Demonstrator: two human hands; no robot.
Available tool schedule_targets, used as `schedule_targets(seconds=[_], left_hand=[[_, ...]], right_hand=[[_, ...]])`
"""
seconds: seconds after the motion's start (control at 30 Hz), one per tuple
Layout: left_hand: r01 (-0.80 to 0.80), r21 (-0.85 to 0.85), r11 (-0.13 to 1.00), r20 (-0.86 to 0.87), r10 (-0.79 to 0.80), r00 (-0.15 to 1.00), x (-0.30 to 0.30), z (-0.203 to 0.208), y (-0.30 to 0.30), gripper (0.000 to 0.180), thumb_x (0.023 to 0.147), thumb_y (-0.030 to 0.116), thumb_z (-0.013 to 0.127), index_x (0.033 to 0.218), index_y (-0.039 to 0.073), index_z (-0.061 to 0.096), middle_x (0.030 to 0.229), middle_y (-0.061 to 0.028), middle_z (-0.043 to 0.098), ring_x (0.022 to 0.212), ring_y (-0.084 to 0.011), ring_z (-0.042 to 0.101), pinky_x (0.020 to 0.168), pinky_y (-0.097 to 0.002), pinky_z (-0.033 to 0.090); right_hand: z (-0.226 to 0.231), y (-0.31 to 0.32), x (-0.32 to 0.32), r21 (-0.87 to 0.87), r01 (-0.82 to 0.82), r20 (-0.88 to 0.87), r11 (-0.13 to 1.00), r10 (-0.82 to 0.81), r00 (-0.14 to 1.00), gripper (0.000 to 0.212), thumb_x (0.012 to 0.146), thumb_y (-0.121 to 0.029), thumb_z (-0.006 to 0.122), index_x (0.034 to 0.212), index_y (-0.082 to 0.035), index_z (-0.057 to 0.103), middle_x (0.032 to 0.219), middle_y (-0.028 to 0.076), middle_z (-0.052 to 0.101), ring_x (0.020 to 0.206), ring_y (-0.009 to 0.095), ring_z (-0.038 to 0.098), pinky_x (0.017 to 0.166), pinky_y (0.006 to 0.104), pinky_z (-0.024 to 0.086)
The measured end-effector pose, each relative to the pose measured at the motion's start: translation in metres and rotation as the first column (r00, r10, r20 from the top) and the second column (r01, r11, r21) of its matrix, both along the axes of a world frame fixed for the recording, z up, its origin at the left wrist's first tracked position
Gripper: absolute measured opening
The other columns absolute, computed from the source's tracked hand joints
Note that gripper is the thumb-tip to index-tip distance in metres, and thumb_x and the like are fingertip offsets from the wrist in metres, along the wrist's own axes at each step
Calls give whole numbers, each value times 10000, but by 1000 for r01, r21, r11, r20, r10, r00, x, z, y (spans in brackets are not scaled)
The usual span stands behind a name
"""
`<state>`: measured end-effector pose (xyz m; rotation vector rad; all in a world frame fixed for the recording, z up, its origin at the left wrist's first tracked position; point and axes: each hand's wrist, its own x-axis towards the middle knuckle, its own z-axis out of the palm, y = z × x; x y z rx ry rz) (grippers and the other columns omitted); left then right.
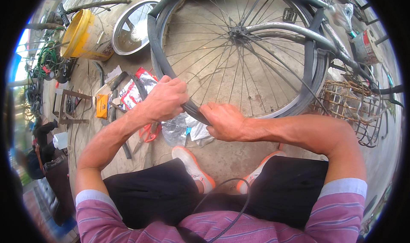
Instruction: The person removes the old inner tube from a bicycle wheel, inspects the tire, and installs a new inner tube. They then reseat the tire onto the rim.
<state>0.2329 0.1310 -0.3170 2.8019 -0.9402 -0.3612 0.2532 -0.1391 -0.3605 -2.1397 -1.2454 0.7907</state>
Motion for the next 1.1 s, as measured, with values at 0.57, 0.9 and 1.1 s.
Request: schedule_targets(seconds=[0.57,0.9,1.1], left_hand=[[86,-142,986,-107,-102,989,5,-10,-8,241,715,180,817,856,79,649,804,-123,667,838,-359,689,835,-485,519],[-54,-211,976,-150,23,988,-23,-10,-44,316,781,227,871,917,63,638,896,-154,653,855,-390,682,759,-523,543],[-121,-273,954,-295,36,955,-29,-22,-99,308,859,255,861,996,53,673,952,-177,666,908,-413,696,794,-542,561]], right_hand=[[19,-12,3,-22,-8,-25,1000,7,1000,300,858,-61,684,1152,-1,679,1055,220,759,1030,446,725,881,550,593],[12,-58,3,-34,-128,94,991,131,987,295,849,-101,726,1119,7,672,1078,207,708,1033,415,733,867,524,599],[17,-83,9,-15,-45,52,999,46,998,353,813,-176,789,1099,1,680,1083,194,709,1065,413,722,882,539,592]])
